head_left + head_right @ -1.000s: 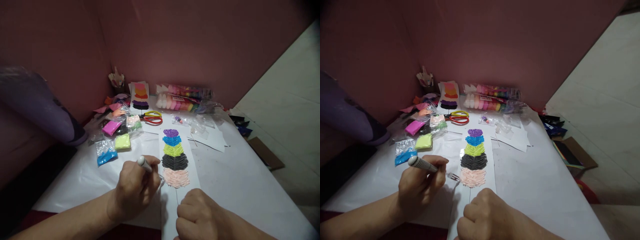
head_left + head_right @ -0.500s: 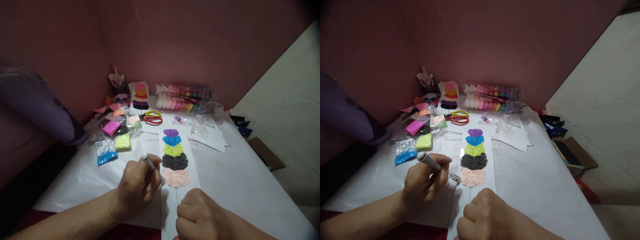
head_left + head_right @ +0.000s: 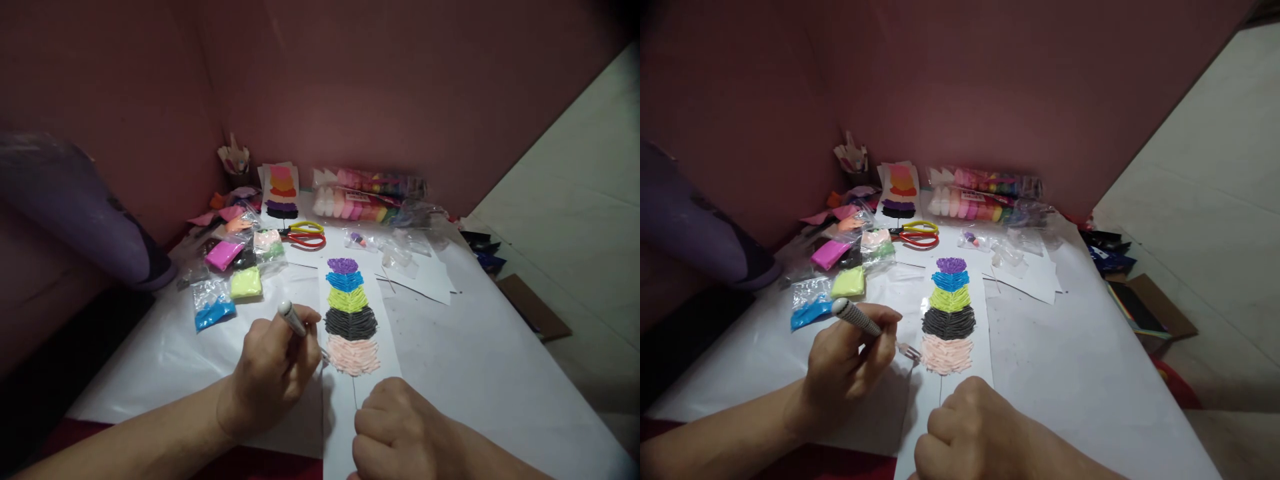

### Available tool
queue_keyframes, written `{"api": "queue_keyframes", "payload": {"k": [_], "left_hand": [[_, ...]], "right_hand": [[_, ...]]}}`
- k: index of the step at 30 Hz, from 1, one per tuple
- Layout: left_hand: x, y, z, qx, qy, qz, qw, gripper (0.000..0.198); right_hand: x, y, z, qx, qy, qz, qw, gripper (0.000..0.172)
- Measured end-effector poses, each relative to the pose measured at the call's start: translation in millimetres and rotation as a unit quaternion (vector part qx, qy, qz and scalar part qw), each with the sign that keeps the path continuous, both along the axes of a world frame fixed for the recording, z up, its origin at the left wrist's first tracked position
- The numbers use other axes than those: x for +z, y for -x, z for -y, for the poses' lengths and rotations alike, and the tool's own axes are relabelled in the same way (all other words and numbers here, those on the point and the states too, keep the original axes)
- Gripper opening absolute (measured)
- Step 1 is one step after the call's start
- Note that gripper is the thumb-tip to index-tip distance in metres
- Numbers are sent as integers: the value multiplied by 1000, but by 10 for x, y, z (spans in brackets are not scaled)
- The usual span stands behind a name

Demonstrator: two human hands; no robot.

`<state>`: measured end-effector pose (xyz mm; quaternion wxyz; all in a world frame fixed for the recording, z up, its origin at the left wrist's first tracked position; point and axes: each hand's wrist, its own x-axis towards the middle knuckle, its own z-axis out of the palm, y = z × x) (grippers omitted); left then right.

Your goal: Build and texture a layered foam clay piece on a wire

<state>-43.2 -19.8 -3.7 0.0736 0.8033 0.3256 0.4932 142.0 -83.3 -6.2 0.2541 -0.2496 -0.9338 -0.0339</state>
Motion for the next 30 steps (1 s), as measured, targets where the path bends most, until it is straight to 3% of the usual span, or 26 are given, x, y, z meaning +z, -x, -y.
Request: {"api": "queue_keyframes", "payload": {"k": [8, 14, 30], "left_hand": [[46, -3, 11, 22, -15, -5, 1000, 13], [-2, -23, -38, -30, 4, 6, 1000, 13], [-12, -23, -55, -4, -1, 9, 1000, 13]], "right_hand": [[-20, -4, 11, -3, -3, -2, 1000, 54], [-12, 4, 24, -1, -2, 1, 1000, 53], [-32, -9, 13, 2, -5, -3, 1000, 55]]}}
